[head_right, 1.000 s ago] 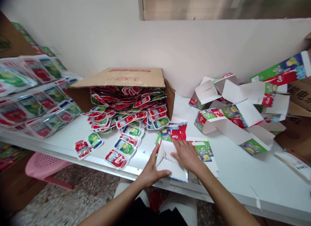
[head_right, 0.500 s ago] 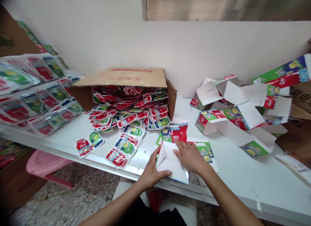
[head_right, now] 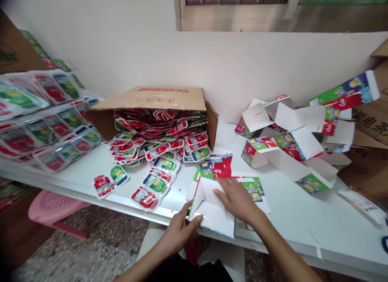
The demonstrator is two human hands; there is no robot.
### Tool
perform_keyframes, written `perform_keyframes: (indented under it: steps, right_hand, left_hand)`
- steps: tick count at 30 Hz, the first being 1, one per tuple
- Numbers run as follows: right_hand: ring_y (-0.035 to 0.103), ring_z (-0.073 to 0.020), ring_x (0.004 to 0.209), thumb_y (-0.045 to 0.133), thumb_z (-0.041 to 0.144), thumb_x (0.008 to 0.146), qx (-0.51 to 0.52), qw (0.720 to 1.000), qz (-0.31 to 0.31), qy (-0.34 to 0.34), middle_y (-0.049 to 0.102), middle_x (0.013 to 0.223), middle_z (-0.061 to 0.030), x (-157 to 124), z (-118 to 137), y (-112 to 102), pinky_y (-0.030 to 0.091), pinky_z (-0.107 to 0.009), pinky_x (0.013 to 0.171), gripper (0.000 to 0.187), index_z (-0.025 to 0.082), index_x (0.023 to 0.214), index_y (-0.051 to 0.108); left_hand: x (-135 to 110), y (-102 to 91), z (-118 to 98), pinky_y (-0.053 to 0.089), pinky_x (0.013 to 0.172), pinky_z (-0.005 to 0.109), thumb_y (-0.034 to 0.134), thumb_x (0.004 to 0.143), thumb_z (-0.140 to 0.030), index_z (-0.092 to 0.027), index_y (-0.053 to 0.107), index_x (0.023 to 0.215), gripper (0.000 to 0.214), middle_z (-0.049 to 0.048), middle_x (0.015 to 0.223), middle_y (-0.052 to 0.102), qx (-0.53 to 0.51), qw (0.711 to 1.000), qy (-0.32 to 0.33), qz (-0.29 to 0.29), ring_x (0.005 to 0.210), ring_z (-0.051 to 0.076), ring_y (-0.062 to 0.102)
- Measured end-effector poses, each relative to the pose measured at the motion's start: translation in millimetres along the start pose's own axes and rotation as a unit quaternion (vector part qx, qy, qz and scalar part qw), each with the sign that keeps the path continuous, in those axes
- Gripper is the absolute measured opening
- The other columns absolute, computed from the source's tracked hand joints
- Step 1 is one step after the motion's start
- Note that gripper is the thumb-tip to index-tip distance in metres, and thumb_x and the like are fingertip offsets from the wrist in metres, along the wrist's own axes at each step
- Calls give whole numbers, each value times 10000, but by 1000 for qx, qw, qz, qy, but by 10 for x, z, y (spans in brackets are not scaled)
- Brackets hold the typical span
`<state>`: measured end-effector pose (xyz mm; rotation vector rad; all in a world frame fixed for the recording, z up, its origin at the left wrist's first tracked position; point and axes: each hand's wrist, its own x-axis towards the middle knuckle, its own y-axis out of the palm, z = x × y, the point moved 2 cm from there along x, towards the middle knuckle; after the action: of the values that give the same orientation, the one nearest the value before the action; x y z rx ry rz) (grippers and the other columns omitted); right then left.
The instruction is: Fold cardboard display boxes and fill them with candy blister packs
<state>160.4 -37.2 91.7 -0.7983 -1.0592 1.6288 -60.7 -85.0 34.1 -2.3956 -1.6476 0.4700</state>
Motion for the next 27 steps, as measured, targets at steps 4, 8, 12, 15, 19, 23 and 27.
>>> perform_keyframes:
  steps: [4,8,12,15,19,23,27]
  right_hand:
    - [463,-227,1210,362,377,952,98,978,-170,-64,561,1285,-50,-163,133,-269,353,-417,1026,354,280,1225,565]
    - [344,-268,1316,463,380,912,79,961,-266,-9,391,1438,-75,-332,31,-85,321,-506,1052,413,279,1312,466]
    - [303,-298,1342,548,319,869,-11,973,-216,-77,346,1461,-92,-533,-67,303,330,-527,1049,451,254,1308,465]
    - [358,-281,1311,554,226,856,-27,966,-228,-118,412,1407,-102,-753,-97,394,373,-491,1031,389,229,1242,509]
    - [446,-264,1248,555,118,810,-59,959,-167,-221,554,1281,-104,-1053,47,465,459,-402,972,358,203,1157,575]
    - [575,-201,1082,540,107,814,-1,956,-102,-275,671,1064,-69,-1171,213,443,507,-303,906,279,207,1068,597]
    - [565,-189,1080,422,132,882,83,981,-114,-137,628,1108,-86,-856,184,189,480,-321,915,283,209,1121,555]
  left_hand:
    - [21,20,-23,470,966,385,546,877,-338,-250,214,1442,661,111,1399,460,-79,988,106,-86,1205,244,520]
    - [208,10,367,325,1095,478,489,891,-249,-241,320,1409,544,123,1474,347,19,953,284,-107,1361,267,331]
    - [332,-31,690,357,1061,519,443,915,-349,-230,553,1224,350,120,1277,570,-17,980,186,-66,1233,273,494]
    - [263,-34,500,386,1042,491,384,919,-504,-205,399,1362,535,134,1363,497,-177,974,112,-83,1249,276,482]
    - [181,34,79,289,1115,466,627,764,-556,-188,214,1462,890,134,1505,292,-184,973,116,-75,1366,310,310]
    - [282,24,103,286,1121,447,521,880,-403,-204,415,1375,544,94,1421,449,-148,974,31,-167,1322,260,400]
    - [381,40,243,270,1135,433,516,876,-296,-233,483,1334,463,56,1398,484,-112,977,104,-147,1323,235,403]
